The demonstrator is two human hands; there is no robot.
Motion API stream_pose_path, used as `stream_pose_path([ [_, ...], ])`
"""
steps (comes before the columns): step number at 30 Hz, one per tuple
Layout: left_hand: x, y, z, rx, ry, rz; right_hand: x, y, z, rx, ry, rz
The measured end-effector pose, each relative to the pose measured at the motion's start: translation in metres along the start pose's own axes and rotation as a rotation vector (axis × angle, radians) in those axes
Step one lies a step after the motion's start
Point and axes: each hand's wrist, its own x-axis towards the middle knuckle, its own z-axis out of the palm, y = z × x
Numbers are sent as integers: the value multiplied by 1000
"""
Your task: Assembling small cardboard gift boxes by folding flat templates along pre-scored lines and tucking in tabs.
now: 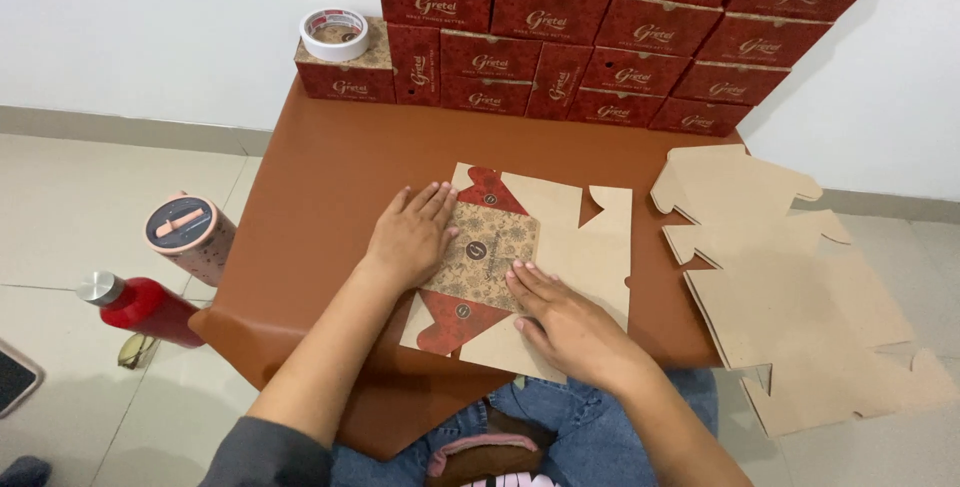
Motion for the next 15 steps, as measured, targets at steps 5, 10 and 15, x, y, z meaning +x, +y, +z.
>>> stream_pose_path([
  [5,-10,6,-10,-70,-67,-72,1,-6,-2,-2,-10,33],
  [10,-71,20,-38,-139,-127,-92,0,-6,-2,23,-17,55],
  [15,-120,29,-44,-73,-38,-94,-1,-8,-2,18,-15,66],
])
